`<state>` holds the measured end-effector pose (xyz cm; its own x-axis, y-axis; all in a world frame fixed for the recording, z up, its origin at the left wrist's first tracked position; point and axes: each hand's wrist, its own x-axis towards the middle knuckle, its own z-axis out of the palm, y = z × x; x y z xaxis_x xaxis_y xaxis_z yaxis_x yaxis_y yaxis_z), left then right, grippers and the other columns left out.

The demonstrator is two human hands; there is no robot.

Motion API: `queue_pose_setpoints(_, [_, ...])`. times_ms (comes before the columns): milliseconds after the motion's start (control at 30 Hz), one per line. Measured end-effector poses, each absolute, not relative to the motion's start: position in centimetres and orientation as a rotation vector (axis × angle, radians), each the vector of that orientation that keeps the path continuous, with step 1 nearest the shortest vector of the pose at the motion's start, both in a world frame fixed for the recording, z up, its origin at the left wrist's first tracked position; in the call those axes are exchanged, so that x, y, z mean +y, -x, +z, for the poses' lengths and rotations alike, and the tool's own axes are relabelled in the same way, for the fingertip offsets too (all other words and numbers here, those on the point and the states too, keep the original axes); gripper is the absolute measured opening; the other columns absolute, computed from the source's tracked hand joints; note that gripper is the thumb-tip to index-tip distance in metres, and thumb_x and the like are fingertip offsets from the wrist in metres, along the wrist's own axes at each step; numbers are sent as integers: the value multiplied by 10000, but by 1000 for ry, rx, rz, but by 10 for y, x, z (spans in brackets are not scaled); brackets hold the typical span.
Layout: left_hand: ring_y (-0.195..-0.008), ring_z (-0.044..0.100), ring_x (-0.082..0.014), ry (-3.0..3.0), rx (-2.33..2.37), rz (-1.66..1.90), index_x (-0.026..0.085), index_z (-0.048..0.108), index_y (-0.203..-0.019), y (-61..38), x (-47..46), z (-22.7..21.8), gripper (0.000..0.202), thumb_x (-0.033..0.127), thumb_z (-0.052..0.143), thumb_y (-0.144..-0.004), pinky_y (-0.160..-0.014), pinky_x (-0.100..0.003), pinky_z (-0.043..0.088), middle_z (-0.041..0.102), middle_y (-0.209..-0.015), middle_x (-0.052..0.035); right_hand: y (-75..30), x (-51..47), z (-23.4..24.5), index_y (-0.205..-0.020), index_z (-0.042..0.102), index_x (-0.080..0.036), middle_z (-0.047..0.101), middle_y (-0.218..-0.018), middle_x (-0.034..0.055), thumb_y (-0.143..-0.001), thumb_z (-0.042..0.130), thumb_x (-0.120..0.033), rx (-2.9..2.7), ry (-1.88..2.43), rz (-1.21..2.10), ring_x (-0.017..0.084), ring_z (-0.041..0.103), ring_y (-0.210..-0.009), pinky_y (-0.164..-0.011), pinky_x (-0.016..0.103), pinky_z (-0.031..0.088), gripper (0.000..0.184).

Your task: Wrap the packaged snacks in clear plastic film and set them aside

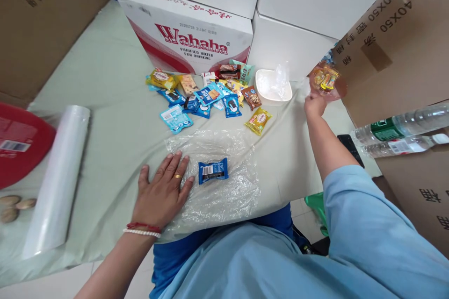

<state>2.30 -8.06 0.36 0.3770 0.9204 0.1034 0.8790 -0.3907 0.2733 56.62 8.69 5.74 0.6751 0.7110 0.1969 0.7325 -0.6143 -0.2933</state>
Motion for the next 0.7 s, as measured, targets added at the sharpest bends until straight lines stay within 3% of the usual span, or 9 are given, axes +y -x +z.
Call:
queue_pose_setpoints(133, [-1543,421,-370,-2484,1622,333,173,434,-1621,-23,-81,4,631,468,274,-1087,-1308,-688,54,410,-1684,-155,-554,119,70,-1082,787,-139,507,-1570,176,-908,538,-191,-1420,2389,-369,357,398,-1478,-1229,560,333,308])
queue_pose_setpoints(200, [-1542,422,-373,-2491,1623,329,169,429,-1624,-23,-80,4,629,466,279,-1090,-1306,-692,57,411,-1683,-159,-543,139,72,-1097,785,-133,443,-1636,158,-917,551,-195,-1828,2351,-303,358,372,-1500,-1242,528,328,301])
queue_pose_setpoints(367, [-1544,421,-366,-2499,1615,335,199,419,-1632,-22,-80,2,622,472,282,-1091,-1305,-689,62,406,-1687,-149,-510,175,62,-1244,738,-22,687,-1310,257,-879,613,-163,-2235,2559,60,360,628,-1231,-1064,426,496,411])
queue_pose_setpoints(500, [-1544,424,-355,-2511,1628,337,210,405,-1639,-21,-81,0,620,472,276,-1092,-1307,-681,60,400,-1692,-140,-498,185,62,-1308,690,36,673,-1303,299,-862,661,-197,-2290,2651,76,370,633,-1219,-1047,427,492,504])
queue_pose_setpoints(600, [-1549,419,-349,-2516,1630,344,218,395,-1643,-21,-82,-2,616,470,279,-1093,-1306,-685,59,398,-1695,-134,-505,186,78,-1256,720,12,696,-1249,267,-882,676,-270,-2351,2676,36,385,606,-1259,-1127,502,428,470])
queue_pose_setpoints(700, [-1550,419,-343,-2521,1625,374,218,392,-1643,-21,-82,-3,612,468,289,-1093,-1308,-681,56,397,-1697,-134,-516,176,102,-1232,739,-17,702,-1203,250,-935,642,-354,-2376,2597,-90,387,613,-1232,-1105,530,440,460])
